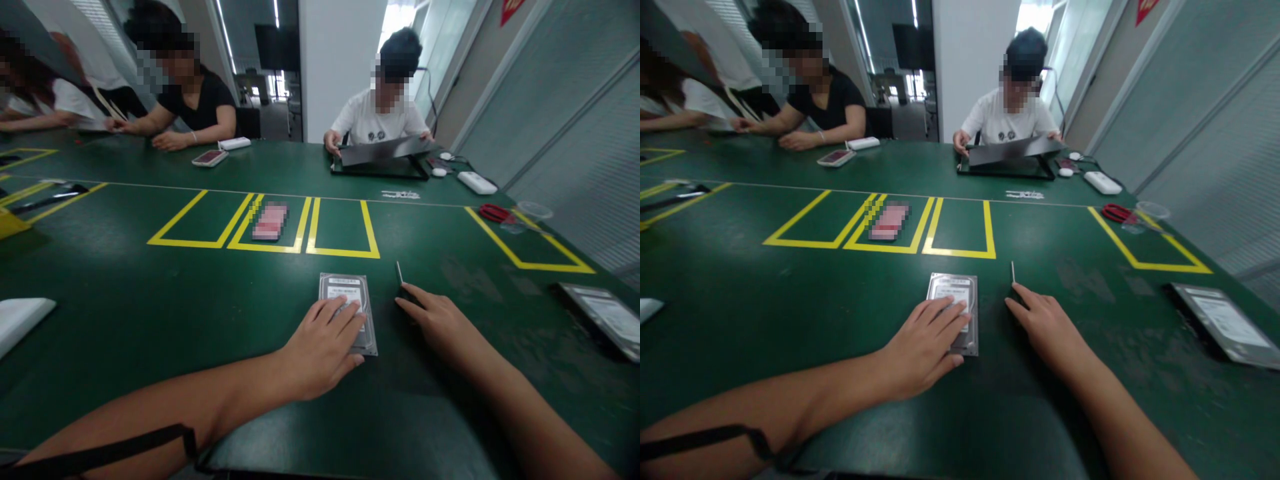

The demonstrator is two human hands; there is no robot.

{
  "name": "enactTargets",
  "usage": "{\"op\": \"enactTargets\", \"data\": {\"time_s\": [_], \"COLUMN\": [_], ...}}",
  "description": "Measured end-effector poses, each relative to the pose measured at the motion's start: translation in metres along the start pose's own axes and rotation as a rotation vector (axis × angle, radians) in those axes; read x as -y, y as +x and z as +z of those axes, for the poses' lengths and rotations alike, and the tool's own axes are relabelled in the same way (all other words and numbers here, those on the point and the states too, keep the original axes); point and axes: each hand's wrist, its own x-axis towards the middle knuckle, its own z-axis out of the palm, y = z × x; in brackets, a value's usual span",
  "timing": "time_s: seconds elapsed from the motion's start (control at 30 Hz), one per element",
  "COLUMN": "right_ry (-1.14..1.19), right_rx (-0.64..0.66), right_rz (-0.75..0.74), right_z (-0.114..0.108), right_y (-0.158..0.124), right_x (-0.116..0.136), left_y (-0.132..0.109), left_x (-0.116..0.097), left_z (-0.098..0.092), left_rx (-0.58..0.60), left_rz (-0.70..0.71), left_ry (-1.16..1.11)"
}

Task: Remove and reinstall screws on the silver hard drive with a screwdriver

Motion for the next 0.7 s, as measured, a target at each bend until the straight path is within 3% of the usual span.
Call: {"op": "enactTargets", "data": {"time_s": [0.17,0.7], "right_ry": [-0.046,0.116], "right_rx": [0.014,0.019], "right_rz": [0.003,-0.023], "right_z": [-0.0023,-0.0085], "right_y": [0.0007,0.0019], "right_x": [0.0044,0.0102], "left_y": [0.0011,0.0026], "left_x": [0.0021,0.003], "left_z": [0.0002,0.0001], "left_rx": [-0.007,-0.018], "left_rz": [0.0,-0.002], "left_ry": [-0.021,-0.042]}}
